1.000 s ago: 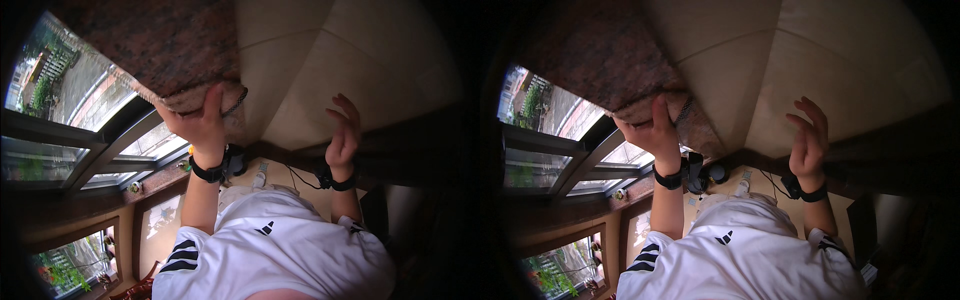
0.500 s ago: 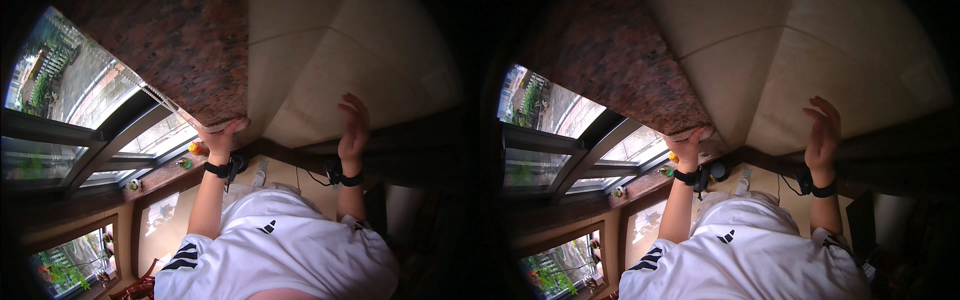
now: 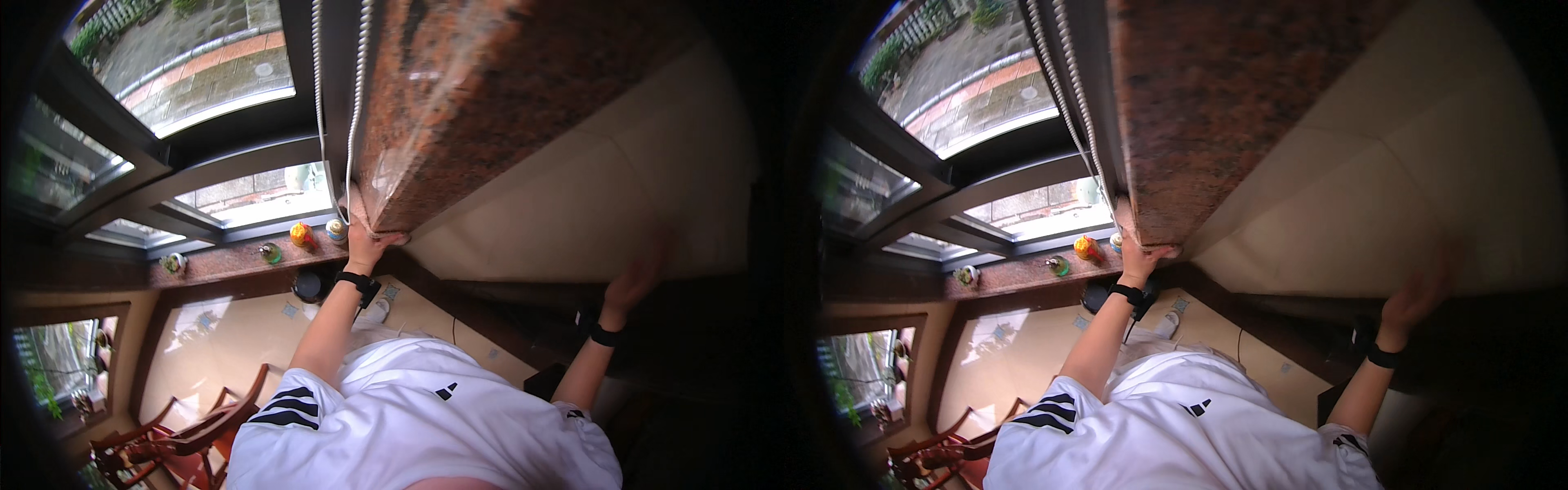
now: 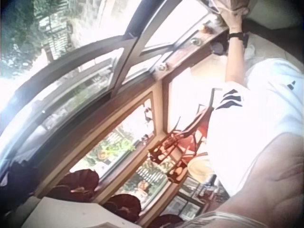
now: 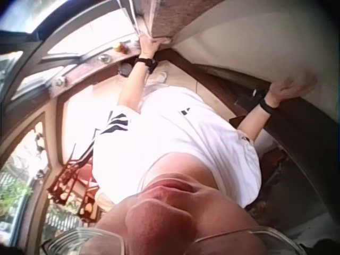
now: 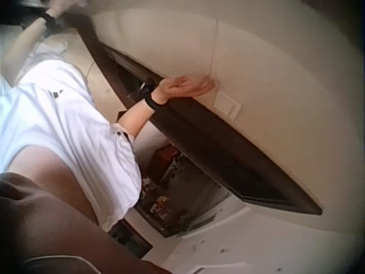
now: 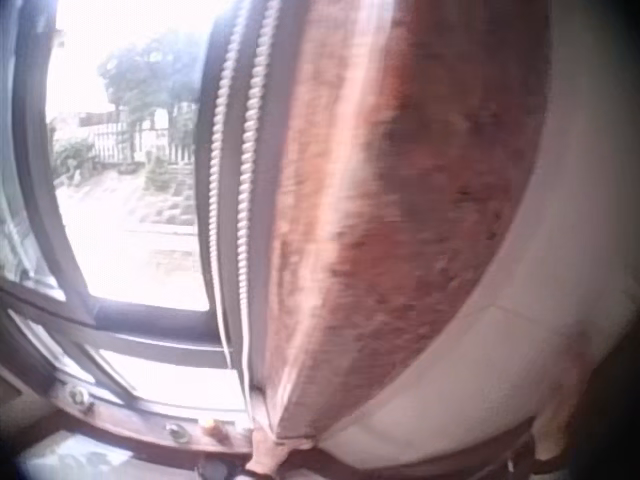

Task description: Wiping down a granite window sill, wall tiles, and a light switch with a cleaning cloth.

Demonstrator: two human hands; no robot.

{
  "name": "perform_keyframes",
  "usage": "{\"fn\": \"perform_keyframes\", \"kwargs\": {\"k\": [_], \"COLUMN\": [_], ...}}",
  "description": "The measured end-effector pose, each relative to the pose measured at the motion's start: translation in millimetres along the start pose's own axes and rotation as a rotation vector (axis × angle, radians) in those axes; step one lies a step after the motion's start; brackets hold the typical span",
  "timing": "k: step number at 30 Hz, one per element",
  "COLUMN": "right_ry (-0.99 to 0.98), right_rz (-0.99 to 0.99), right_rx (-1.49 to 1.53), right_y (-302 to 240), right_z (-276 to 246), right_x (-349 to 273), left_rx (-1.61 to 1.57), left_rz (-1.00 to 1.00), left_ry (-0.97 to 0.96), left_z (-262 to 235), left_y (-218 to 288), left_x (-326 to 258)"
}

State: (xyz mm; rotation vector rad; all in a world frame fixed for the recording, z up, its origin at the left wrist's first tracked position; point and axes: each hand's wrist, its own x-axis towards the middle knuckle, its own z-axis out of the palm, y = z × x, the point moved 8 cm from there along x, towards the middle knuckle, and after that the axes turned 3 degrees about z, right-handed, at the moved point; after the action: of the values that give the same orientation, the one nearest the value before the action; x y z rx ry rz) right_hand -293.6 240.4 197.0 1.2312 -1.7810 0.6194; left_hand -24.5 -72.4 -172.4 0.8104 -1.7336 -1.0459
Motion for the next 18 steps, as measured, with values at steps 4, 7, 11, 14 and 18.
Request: {"fn": "perform_keyframes", "kwargs": {"k": [4, 7, 11, 14, 18], "right_ry": [-0.072, -0.124, -0.136, -0.141, -0.09], "right_rz": [-0.055, -0.084, -0.11, -0.144, -0.193], "right_rx": [0.038, -0.115, -0.183, -0.286, -0.438], "right_y": [-3.3, 6.8, 2.2, -3.5, 5.7], "right_z": [15.0, 40.4, 50.8, 54.6, 45.4], "right_x": [22.4, 24.6, 27.5, 27.1, 20.5], "left_rx": [0.028, -0.027, -0.16, -0.177, -1.043], "left_rz": [0.056, -0.073, -0.148, -0.163, -0.624], "left_ry": [-0.023, -0.021, 0.035, 0.009, -0.013], "left_z": [5.6, 9.9, 10.1, 10.3, 32.1], "left_y": [-10.4, -29.6, -59.0, -62.3, -38.6], "left_x": [-0.2, -6.3, -20.2, -22.7, -22.1]}}
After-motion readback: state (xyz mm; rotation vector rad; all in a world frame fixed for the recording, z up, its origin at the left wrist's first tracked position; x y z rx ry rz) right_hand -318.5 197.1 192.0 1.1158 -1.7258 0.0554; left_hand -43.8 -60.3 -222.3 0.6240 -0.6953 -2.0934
